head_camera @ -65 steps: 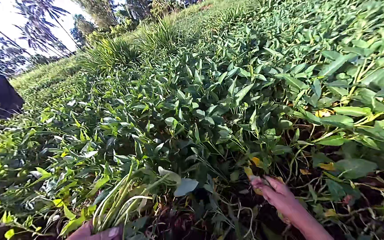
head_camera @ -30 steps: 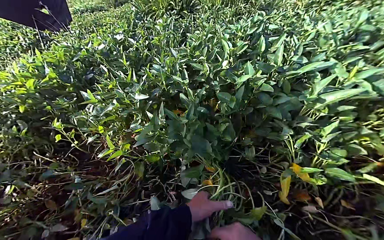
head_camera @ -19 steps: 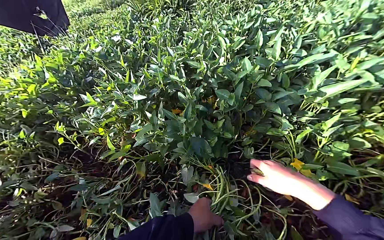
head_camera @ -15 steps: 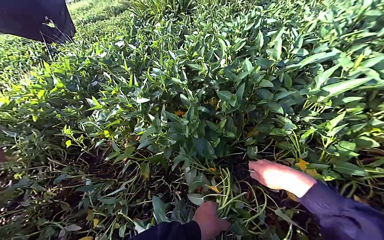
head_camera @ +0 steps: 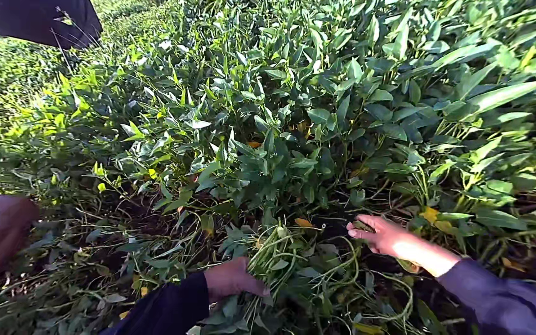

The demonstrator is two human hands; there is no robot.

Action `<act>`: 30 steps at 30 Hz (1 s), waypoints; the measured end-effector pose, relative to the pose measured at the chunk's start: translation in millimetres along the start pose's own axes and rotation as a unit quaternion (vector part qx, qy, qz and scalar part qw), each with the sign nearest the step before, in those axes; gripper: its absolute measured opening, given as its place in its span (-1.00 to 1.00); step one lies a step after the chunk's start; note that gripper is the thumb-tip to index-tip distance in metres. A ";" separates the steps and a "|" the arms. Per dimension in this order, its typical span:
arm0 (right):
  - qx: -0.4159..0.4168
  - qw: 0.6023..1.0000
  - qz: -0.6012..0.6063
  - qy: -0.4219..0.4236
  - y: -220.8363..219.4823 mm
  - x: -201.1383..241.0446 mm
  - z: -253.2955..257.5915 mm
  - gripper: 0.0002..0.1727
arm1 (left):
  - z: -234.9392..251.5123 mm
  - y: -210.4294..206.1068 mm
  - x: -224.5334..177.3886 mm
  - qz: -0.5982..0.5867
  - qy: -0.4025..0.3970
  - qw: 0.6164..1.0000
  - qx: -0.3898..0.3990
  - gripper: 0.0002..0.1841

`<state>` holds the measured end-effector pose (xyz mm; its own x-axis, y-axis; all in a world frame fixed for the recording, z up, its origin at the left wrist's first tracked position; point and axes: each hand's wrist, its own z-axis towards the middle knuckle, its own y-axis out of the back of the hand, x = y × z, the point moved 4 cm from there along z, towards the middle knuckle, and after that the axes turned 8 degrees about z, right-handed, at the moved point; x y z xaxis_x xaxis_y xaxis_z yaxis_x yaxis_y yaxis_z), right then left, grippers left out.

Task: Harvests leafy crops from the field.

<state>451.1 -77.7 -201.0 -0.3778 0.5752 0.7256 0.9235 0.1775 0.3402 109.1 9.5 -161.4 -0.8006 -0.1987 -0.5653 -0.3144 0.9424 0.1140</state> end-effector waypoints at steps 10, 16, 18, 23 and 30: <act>-0.052 0.990 -0.131 0.028 -35.5 -5.6 -7.9 -0.49 | -137.0 100.5 16.7 0.011 -0.135 0.964 -0.228 -0.59; -0.116 0.983 -0.068 0.122 -31.2 62.6 -6.5 -0.62 | -135.2 90.6 -43.1 0.262 -0.059 0.907 -0.325 -0.81; -0.004 0.997 0.056 0.055 -50.5 61.3 12.5 -0.58 | -94.0 63.1 -71.5 0.374 -0.013 0.894 -0.246 -0.81; 0.017 0.973 0.196 -0.118 -85.0 -2.1 38.3 -0.56 | 36.6 1.0 -49.3 0.481 0.007 0.873 -0.083 -0.54; 0.045 0.986 0.145 -0.062 -57.0 -26.1 18.0 -0.56 | 49.0 -33.1 -0.3 0.439 0.031 0.894 -0.083 -0.40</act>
<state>409.4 -88.5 -250.0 -0.0902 0.7051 0.7033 0.9959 0.0575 0.0701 144.8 -8.5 -205.0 -0.8012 0.5786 -0.1526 0.3822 0.6911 0.6135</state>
